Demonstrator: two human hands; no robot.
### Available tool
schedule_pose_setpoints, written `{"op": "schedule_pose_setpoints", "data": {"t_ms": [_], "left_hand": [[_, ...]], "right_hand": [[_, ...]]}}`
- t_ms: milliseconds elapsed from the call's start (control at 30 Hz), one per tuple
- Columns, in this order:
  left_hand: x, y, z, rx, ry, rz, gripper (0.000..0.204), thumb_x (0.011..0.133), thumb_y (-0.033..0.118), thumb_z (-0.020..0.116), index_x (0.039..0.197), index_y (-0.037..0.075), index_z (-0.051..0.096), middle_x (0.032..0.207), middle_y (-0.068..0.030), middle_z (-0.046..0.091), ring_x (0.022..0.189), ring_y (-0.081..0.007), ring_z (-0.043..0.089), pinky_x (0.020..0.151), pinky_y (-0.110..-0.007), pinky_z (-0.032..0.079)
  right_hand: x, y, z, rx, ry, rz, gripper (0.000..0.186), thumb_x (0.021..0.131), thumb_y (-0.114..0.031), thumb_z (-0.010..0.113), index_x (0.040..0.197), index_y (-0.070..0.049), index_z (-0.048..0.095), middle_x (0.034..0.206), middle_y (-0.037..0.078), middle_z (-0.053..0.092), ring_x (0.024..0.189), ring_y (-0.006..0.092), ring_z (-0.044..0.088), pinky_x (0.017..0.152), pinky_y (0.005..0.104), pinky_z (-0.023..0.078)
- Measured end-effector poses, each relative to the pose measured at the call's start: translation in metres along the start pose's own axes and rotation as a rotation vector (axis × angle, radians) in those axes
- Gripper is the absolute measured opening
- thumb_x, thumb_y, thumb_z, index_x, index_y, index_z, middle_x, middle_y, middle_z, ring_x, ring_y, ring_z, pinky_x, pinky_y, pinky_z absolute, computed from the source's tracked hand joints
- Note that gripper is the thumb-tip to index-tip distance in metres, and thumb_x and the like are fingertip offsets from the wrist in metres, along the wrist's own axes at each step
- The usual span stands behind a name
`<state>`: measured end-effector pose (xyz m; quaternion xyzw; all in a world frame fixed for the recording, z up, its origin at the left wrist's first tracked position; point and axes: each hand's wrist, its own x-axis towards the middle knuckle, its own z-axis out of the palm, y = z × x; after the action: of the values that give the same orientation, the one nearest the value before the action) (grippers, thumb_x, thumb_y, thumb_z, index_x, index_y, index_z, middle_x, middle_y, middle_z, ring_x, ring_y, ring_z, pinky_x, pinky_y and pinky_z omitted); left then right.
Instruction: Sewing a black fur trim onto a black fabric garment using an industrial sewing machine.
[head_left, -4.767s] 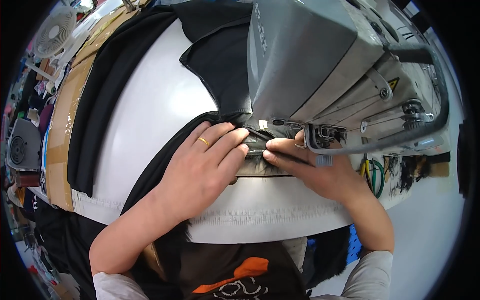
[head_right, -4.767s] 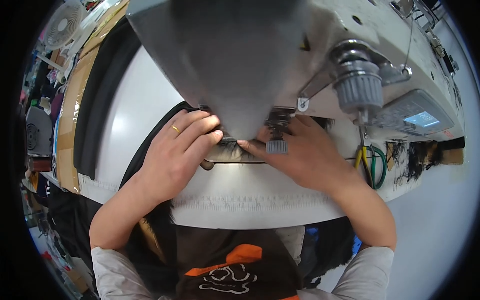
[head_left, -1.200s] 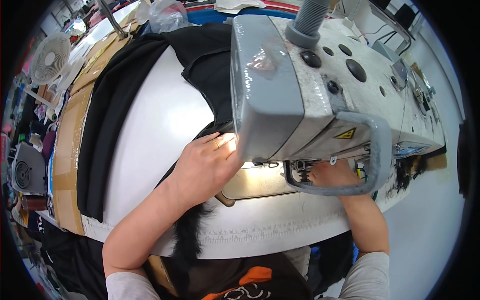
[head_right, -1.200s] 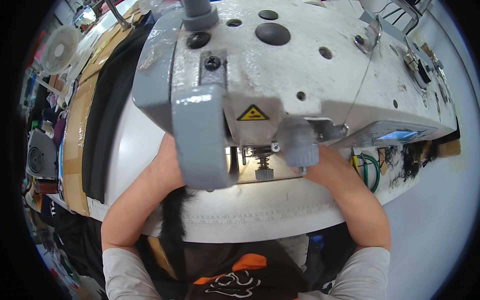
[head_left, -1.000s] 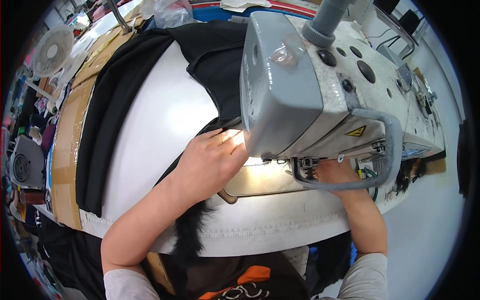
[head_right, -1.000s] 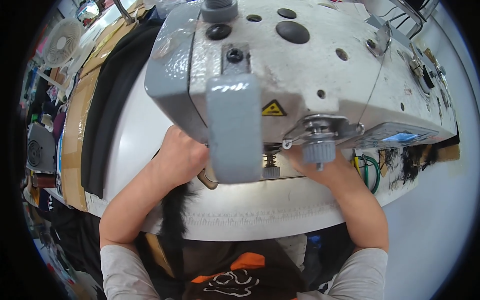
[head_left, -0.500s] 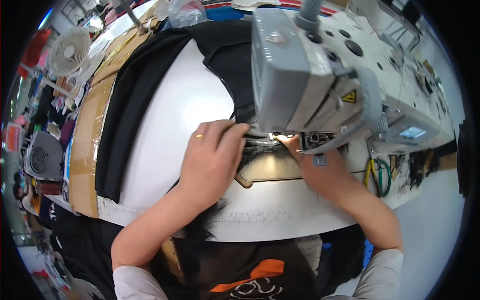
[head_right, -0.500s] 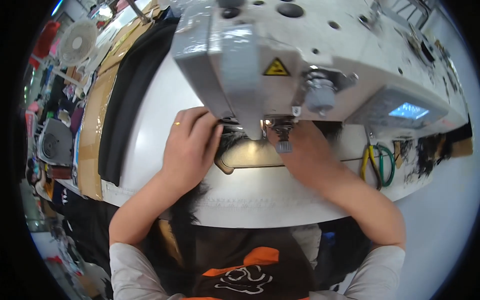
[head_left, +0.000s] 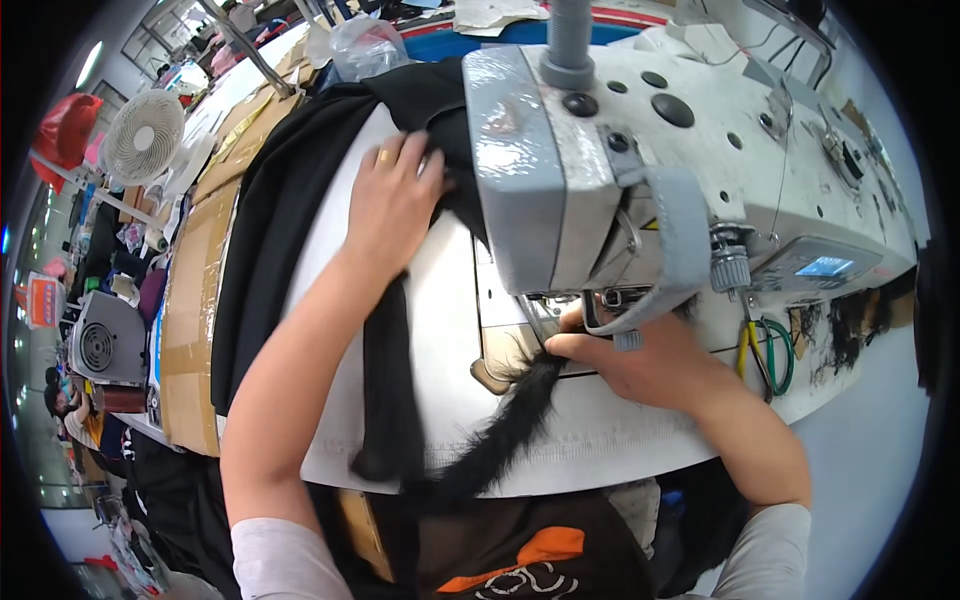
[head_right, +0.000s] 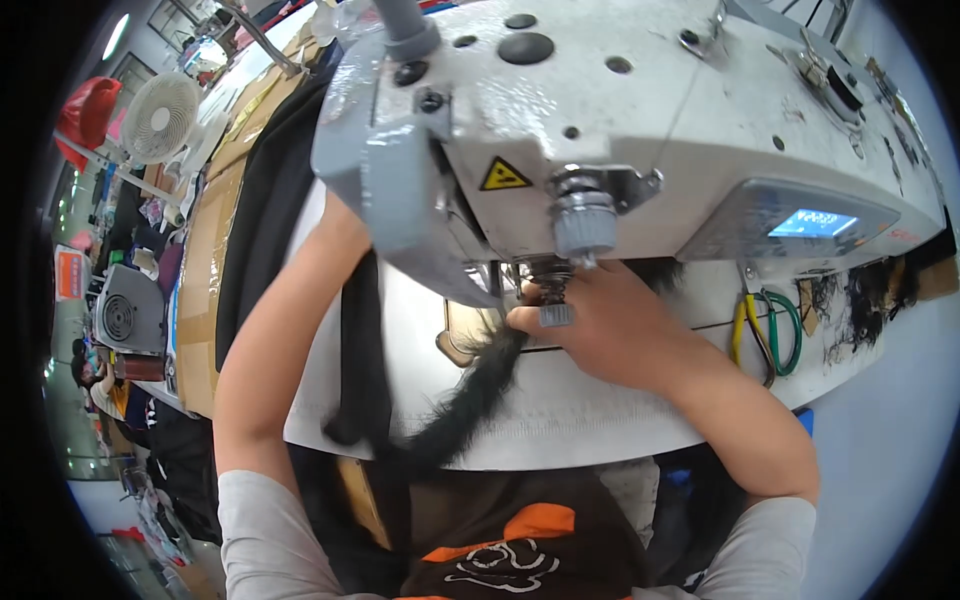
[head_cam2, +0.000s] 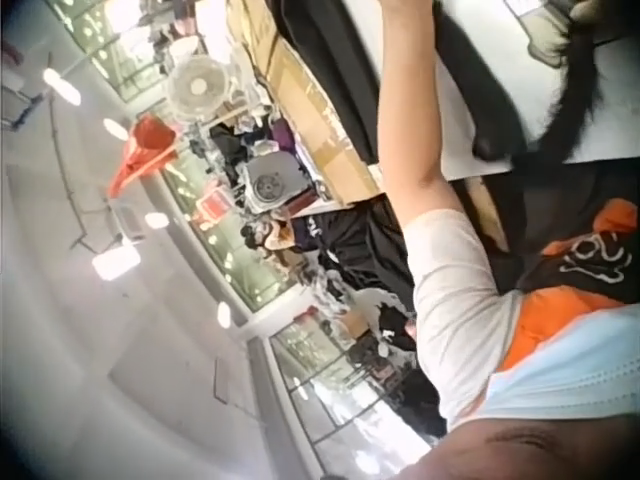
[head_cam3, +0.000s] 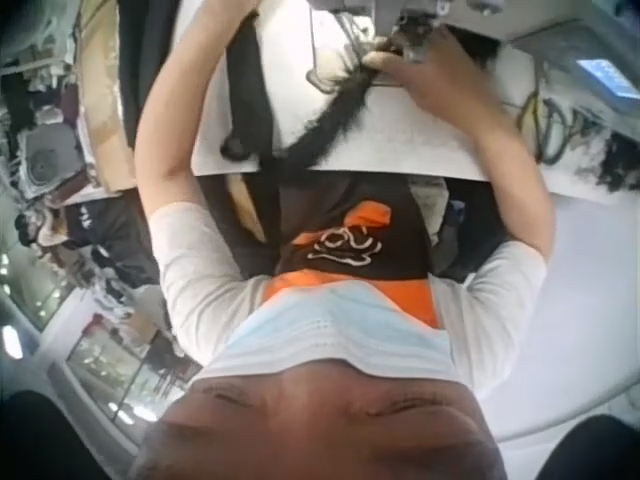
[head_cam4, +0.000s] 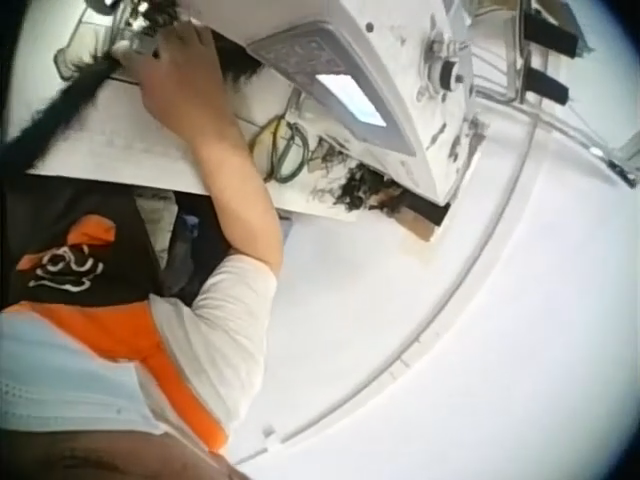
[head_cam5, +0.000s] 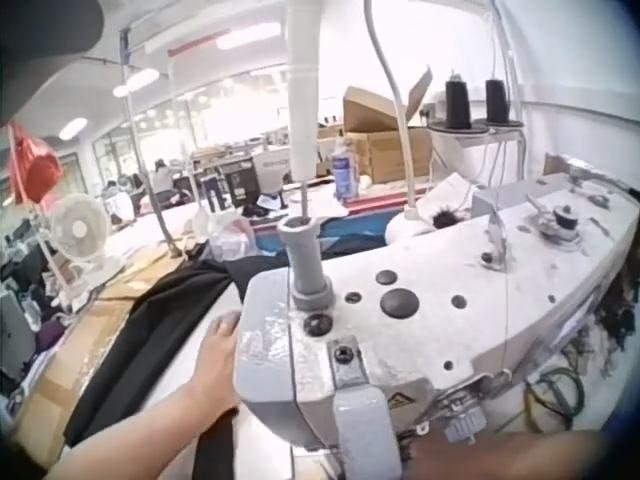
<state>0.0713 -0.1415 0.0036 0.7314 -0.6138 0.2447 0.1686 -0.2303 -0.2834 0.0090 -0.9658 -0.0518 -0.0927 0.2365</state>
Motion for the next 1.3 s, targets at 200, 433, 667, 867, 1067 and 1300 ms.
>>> {"op": "schedule_pose_setpoints", "data": {"t_ms": [200, 433, 667, 867, 1067, 1300], "left_hand": [[0.029, 0.021, 0.006, 0.144, -0.324, -0.219, 0.022, 0.086, 0.005, 0.064, 0.108, 0.006, 0.063, 0.095, -0.0142, 0.068, 0.079, -0.0357, 0.072, 0.07, -0.046, 0.059], [-0.017, 0.03, -0.01, 0.113, -0.475, -0.033, 0.019, 0.089, 0.016, 0.062, 0.09, 0.002, 0.074, 0.084, -0.0176, 0.073, 0.08, -0.0364, 0.073, 0.076, -0.046, 0.059], [0.019, 0.024, 0.063, -0.223, -0.333, 0.08, 0.069, 0.096, 0.038, 0.057, 0.148, -0.004, 0.043, 0.157, -0.0263, 0.043, 0.147, -0.0457, 0.039, 0.122, -0.058, 0.028], [0.05, -0.001, 0.155, -0.953, -0.18, -0.175, 0.079, 0.092, 0.051, 0.052, 0.15, -0.003, 0.047, 0.15, -0.0251, 0.052, 0.147, -0.0437, 0.039, 0.123, -0.059, 0.023], [0.045, 0.01, 0.07, -0.557, -0.077, -0.224, 0.049, 0.09, 0.025, 0.069, 0.128, -0.002, 0.057, 0.139, -0.0282, 0.056, 0.119, -0.0483, 0.059, 0.105, -0.05, 0.048], [-0.027, 0.061, -0.041, -0.242, 0.196, 0.076, 0.021, 0.074, 0.003, 0.075, 0.091, 0.004, 0.062, 0.099, -0.0112, 0.065, 0.085, -0.033, 0.062, 0.077, -0.044, 0.05]], "right_hand": [[-0.009, 0.002, -0.001, -0.084, -0.025, -0.003, 0.04, 0.097, -0.016, 0.061, 0.132, -0.035, 0.07, 0.113, 0.01, 0.07, 0.11, 0.0328, 0.065, 0.096, 0.0433, 0.053], [-0.005, 0.004, -0.003, 0.127, -0.107, 0.123, 0.048, 0.094, -0.01, 0.058, 0.133, -0.036, 0.069, 0.111, 0.008, 0.07, 0.108, 0.0331, 0.066, 0.094, 0.0436, 0.052], [-0.017, 0.008, 0.003, 0.018, 0.016, -0.064, 0.048, 0.077, 0.005, 0.071, 0.115, -0.025, 0.076, 0.106, 0.002, 0.069, 0.099, 0.0279, 0.068, 0.085, 0.0409, 0.053], [-0.004, 0.003, 0.002, 0.002, -0.018, -0.093, 0.036, 0.09, -0.013, 0.069, 0.122, -0.03, 0.071, 0.11, 0.004, 0.071, 0.099, 0.0305, 0.068, 0.084, 0.042, 0.054], [-0.001, -0.009, -0.005, 0.258, -0.102, 0.291, 0.049, 0.077, -0.003, 0.074, 0.119, -0.027, 0.073, 0.108, -0.002, 0.066, 0.097, 0.0228, 0.066, 0.083, 0.0389, 0.054], [0.007, -0.014, -0.006, 0.174, -0.147, 0.495, 0.03, 0.098, -0.04, 0.068, 0.105, -0.011, 0.073, 0.097, 0.008, 0.07, 0.094, 0.0258, 0.068, 0.084, 0.037, 0.05]]}}
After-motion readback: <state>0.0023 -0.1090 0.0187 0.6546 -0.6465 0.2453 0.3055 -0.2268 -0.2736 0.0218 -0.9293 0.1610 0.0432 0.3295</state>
